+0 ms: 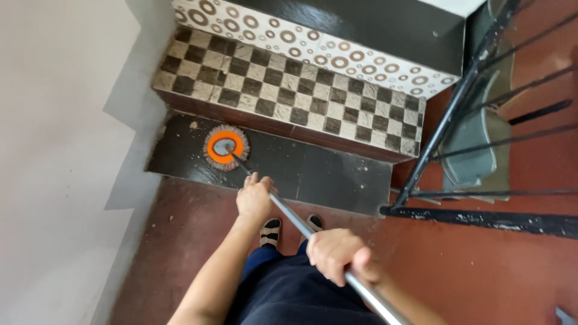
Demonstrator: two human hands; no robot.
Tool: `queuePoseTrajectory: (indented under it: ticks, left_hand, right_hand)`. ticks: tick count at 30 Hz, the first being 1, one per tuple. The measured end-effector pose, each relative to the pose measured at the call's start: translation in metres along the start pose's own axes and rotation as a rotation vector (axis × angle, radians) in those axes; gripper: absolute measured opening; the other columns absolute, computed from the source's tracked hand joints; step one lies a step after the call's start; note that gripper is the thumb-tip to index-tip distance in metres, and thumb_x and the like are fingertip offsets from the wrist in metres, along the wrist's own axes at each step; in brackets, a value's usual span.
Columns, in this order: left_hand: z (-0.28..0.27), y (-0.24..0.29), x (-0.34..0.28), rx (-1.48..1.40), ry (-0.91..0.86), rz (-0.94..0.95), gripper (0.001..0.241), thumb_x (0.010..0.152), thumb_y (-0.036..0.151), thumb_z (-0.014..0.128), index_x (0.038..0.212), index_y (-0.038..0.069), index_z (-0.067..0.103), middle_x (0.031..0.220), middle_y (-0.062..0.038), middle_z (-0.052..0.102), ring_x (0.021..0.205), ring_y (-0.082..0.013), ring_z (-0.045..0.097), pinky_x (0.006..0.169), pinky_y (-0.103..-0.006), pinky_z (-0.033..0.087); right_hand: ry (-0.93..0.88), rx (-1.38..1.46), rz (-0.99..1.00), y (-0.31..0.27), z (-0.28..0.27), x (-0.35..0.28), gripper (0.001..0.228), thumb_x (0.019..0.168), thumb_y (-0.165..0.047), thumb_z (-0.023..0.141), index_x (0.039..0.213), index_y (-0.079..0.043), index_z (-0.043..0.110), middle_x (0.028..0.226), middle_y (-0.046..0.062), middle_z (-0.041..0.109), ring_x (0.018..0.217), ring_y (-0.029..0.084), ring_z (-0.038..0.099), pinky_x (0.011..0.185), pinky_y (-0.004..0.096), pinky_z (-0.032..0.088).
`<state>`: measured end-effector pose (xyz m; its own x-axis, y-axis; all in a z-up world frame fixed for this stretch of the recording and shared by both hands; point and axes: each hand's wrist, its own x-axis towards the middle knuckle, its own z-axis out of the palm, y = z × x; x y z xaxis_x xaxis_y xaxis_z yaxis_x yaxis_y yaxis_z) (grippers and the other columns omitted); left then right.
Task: The recorder is using a mop to clean a staircase and the adjacent floor area in a gym environment.
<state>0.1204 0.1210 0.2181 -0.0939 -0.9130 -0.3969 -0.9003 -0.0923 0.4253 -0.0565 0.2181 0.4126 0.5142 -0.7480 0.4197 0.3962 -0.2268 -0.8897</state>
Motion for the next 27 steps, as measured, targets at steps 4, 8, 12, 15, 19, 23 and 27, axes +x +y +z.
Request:
queuePoseTrajectory:
  ticks: [4, 8, 12, 15, 19, 23, 27]
  left_hand:
    - [0.032, -0.011, 0.004, -0.106, 0.161, 0.091, 0.013, 0.086, 0.023, 0.064, 0.095, 0.017, 0.07, 0.128, -0.02, 0.052, 0.117, -0.0401, 0.056, 0.09, -0.0485, 0.051]
    - [0.064, 0.004, 0.017, -0.063, 0.121, 0.219, 0.012, 0.08, 0.011, 0.062, 0.091, 0.011, 0.069, 0.118, -0.02, 0.057, 0.105, -0.0411, 0.06, 0.087, -0.0487, 0.053]
    - [0.115, 0.066, 0.013, 0.036, 0.004, 0.255, 0.014, 0.083, 0.009, 0.066, 0.094, 0.016, 0.071, 0.122, -0.019, 0.051, 0.11, -0.0407, 0.06, 0.092, -0.0493, 0.053]
    - [0.171, 0.126, 0.001, 0.052, -0.039, 0.358, 0.018, 0.081, 0.005, 0.065, 0.094, 0.016, 0.071, 0.119, -0.017, 0.05, 0.104, -0.0386, 0.058, 0.089, -0.0486, 0.055]
    - [0.266, 0.217, -0.021, 0.107, -0.148, 0.538, 0.026, 0.084, 0.012, 0.061, 0.108, 0.014, 0.072, 0.145, -0.033, 0.041, 0.121, -0.0497, 0.052, 0.094, -0.0517, 0.052]
    - [0.348, 0.303, -0.037, 0.107, -0.289, 0.79, 0.02, 0.086, 0.015, 0.061, 0.102, 0.019, 0.072, 0.125, -0.016, 0.068, 0.142, -0.0464, 0.042, 0.11, -0.0542, 0.041]
    - [0.382, 0.366, -0.051, 0.031, -0.331, 0.906, 0.017, 0.079, 0.012, 0.066, 0.09, 0.022, 0.075, 0.112, -0.015, 0.068, 0.116, -0.0428, 0.055, 0.1, -0.0506, 0.046]
  right_hand:
    - [-0.117, -0.095, 0.022, -0.019, 0.004, -0.001, 0.075, 0.112, -0.054, 0.019, 0.054, -0.015, 0.043, 0.052, 0.001, 0.048, 0.05, 0.02, 0.043, 0.075, 0.032, 0.042]
    - [-0.008, -0.129, 0.141, -0.033, -0.008, -0.034, 0.07, 0.111, -0.048, 0.026, 0.054, -0.013, 0.044, 0.054, 0.002, 0.051, 0.054, 0.019, 0.042, 0.078, 0.032, 0.04]
    - [0.059, -0.196, 0.1, -0.066, -0.018, -0.083, 0.059, 0.109, -0.036, 0.026, 0.057, -0.013, 0.044, 0.058, 0.003, 0.053, 0.057, 0.022, 0.044, 0.079, 0.036, 0.041]
    - [0.285, -0.165, 0.002, -0.102, -0.029, -0.126, 0.051, 0.105, -0.025, 0.028, 0.056, -0.015, 0.039, 0.052, 0.003, 0.05, 0.048, 0.021, 0.039, 0.066, 0.035, 0.04]
    - [0.339, -0.207, 0.056, -0.141, -0.054, -0.222, 0.055, 0.109, -0.033, 0.028, 0.058, -0.014, 0.041, 0.054, 0.004, 0.051, 0.051, 0.022, 0.039, 0.071, 0.038, 0.039]
    - [0.68, 0.134, -0.028, -0.093, -0.065, -0.429, 0.046, 0.105, -0.026, 0.044, 0.061, -0.021, 0.031, 0.058, -0.001, 0.035, 0.063, 0.018, 0.034, 0.087, 0.04, 0.033]
    - [0.575, -0.394, 0.081, -0.142, -0.083, -0.399, 0.032, 0.094, -0.01, 0.035, 0.062, -0.016, 0.036, 0.056, 0.004, 0.049, 0.057, 0.014, 0.034, 0.076, 0.039, 0.044]
